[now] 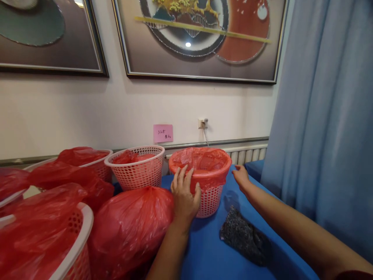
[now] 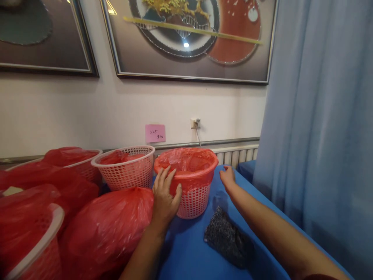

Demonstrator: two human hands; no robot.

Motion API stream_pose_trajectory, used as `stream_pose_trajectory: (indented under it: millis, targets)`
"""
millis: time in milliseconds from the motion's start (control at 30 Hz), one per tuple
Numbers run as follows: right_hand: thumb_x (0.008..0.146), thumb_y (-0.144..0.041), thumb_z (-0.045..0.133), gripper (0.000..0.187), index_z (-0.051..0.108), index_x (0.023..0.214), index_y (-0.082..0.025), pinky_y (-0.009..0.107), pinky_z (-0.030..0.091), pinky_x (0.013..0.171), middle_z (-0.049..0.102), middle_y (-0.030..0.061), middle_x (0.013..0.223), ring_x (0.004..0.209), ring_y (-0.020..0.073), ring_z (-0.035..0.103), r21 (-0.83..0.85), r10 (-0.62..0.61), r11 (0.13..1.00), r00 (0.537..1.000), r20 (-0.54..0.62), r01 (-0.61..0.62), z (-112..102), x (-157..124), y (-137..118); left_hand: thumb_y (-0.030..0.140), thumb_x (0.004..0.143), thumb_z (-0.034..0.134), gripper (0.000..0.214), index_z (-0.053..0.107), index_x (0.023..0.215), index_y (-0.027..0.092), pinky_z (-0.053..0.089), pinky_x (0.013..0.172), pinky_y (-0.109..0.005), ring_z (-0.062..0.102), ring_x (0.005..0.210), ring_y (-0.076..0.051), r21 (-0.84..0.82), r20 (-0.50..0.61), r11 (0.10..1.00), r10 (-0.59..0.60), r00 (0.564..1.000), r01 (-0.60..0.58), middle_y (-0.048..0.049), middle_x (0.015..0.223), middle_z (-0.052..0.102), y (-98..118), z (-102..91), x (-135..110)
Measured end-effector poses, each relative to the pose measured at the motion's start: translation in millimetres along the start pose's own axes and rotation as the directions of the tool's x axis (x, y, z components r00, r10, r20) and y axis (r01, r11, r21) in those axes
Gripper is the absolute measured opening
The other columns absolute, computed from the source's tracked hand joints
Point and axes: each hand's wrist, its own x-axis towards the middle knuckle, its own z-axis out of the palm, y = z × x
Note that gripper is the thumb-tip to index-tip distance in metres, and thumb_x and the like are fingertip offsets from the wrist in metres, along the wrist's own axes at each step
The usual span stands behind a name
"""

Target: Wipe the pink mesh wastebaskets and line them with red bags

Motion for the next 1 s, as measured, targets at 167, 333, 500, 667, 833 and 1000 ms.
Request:
stream_pose_trajectory:
  millis: [167, 333, 500, 667, 833, 1000]
  targets:
    - [0.087, -0.032, 0.056, 0.053, 0.048, 0.138, -0.023, 0.046, 0.05, 0.1, 0.039, 0.0157, 0.151, 0.126, 0.0269, 0.053, -0.107, -0.318, 0.946, 0.939, -0.13, 0.305, -12, -17, -42, 0.02, 0.083, 0.066, 0.083, 0.026, 0.156, 0.015, 0.028, 0.119, -0.062, 0.025, 0.15, -0.04, -0.009, -0.09, 0.991, -0.136, 0.987, 0.136, -0.0232, 0.162, 0.027, -7, 13.4, -5]
    - [0.086, -0.021, 0.054, 0.065, 0.039, 0.148, -0.024, 0.056, 0.041, 0.112, 0.03, 0.015, 0.156, 0.143, 0.0315, 0.036, -0.281, -0.587, 0.762, 0.806, 0.08, 0.583, -7, -66, -55, 0.013, 0.075, 0.068, 0.096, 0.02, 0.157, 0.014, 0.029, 0.117, -0.064, 0.027, 0.149, -0.044, -0.025, -0.091, 0.968, -0.252, 0.963, 0.251, -0.0259, 0.162, 0.022, -19, 21.3, -17]
    - [0.086, -0.017, 0.055, 0.067, 0.035, 0.15, -0.024, 0.061, 0.037, 0.113, 0.029, 0.0159, 0.156, 0.142, 0.0336, 0.036, -0.354, -0.655, 0.679, 0.748, 0.105, 0.644, -11, -85, -61, 0.007, 0.081, 0.058, 0.082, 0.026, 0.156, 0.014, 0.031, 0.117, -0.062, 0.029, 0.149, -0.04, 0.026, -0.177, 0.997, -0.071, 0.982, 0.077, -0.0237, 0.158, 0.032, -5, 8.5, -33]
    - [0.09, -0.013, 0.049, 0.059, 0.042, 0.147, -0.028, 0.056, 0.039, 0.112, 0.05, 0.0105, 0.144, 0.135, 0.0287, 0.044, -0.291, -0.722, 0.581, 0.647, 0.245, 0.76, -15, -82, -75, 0.003, 0.08, 0.053, 0.062, 0.051, 0.141, 0.019, 0.037, 0.113, -0.055, 0.048, 0.134, -0.032, -0.034, 0.26, 0.975, 0.221, 0.94, -0.22, -0.013, 0.139, 0.06, 19, 5.5, -57]
    - [0.091, -0.013, 0.049, 0.05, 0.051, 0.139, -0.026, 0.054, 0.043, 0.107, 0.055, 0.0108, 0.138, 0.13, 0.0285, 0.049, -0.285, -0.743, 0.555, 0.62, 0.253, 0.781, -20, -80, -83, 0.007, 0.082, 0.053, 0.042, 0.065, 0.121, 0.018, 0.048, 0.101, -0.052, 0.061, 0.111, -0.029, -0.031, 0.533, 0.998, 0.066, 0.844, -0.058, -0.0116, 0.118, 0.07, 20, 2.2, -86]
    - [0.089, -0.014, 0.052, 0.048, 0.056, 0.135, -0.027, 0.053, 0.046, 0.104, 0.055, 0.0107, 0.138, 0.123, 0.029, 0.054, -0.296, -0.721, 0.572, 0.641, 0.264, 0.765, -24, -80, -98, 0.006, 0.085, 0.049, 0.052, 0.055, 0.135, 0.016, 0.04, 0.111, -0.052, 0.049, 0.134, -0.029, -0.056, 0.398, 0.99, 0.14, 0.907, -0.128, -0.0149, 0.142, 0.057, 32, -4.1, -74]
